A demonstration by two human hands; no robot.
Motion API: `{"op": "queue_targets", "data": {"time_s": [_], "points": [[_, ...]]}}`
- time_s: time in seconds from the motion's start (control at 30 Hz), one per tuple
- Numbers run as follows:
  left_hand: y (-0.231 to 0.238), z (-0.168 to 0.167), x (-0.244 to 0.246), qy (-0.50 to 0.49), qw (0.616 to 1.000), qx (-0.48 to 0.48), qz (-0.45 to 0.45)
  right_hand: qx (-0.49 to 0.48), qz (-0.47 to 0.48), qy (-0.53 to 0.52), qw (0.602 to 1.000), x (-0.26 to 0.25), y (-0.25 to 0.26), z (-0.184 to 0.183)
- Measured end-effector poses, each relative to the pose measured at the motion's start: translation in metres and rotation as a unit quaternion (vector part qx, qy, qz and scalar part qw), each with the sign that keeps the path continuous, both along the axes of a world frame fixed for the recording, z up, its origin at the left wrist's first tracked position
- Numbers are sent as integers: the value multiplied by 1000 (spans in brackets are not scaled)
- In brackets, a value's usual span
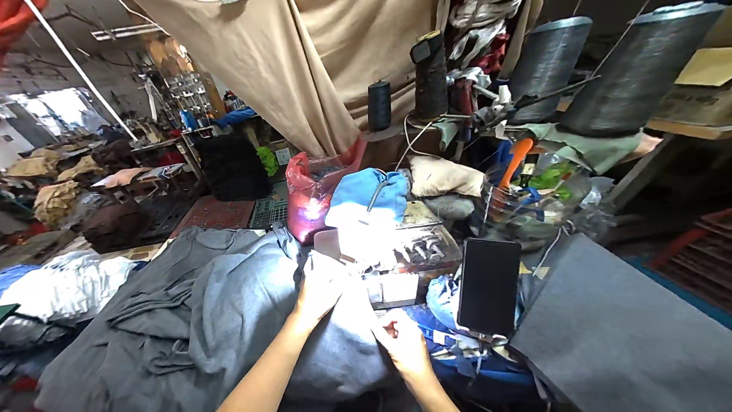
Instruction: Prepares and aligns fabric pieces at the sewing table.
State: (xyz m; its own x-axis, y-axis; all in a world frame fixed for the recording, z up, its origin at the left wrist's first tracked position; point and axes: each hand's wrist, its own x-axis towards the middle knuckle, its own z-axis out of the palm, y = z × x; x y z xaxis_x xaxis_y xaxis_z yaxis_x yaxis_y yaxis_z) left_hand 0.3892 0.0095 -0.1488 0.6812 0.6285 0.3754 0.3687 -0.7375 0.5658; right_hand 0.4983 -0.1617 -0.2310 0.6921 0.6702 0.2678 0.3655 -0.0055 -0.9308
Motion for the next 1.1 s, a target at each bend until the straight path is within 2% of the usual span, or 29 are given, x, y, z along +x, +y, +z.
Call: {"op": "queue_targets", "data": {"time_s": [0.1, 0.2, 0.3, 0.47, 0.9, 0.97, 1.1], "points": [[-4, -1, -1, -14, 1000, 17, -14, 5, 85, 123, 989, 1, -5, -1], [-10, -1, -7, -6, 999, 26, -44, -18, 138, 172, 975, -6, -17, -5], [-13, -6, -8, -28, 996, 50, -66, -10, 145, 196, 970, -14, -27, -9], [-14, -9, -3, -53, 997, 42, -33, -2, 141, 209, 968, -16, -28, -10], [-1, 8, 16, 35, 998, -38, 38, -10, 137, 160, 978, -7, -9, 9], [-1, 8, 16, 43, 998, -29, 39, -19, 131, 149, 980, -10, -12, 10], [5, 10, 17, 44, 996, -70, 30, -20, 104, 131, 986, -16, -9, 12]]}}
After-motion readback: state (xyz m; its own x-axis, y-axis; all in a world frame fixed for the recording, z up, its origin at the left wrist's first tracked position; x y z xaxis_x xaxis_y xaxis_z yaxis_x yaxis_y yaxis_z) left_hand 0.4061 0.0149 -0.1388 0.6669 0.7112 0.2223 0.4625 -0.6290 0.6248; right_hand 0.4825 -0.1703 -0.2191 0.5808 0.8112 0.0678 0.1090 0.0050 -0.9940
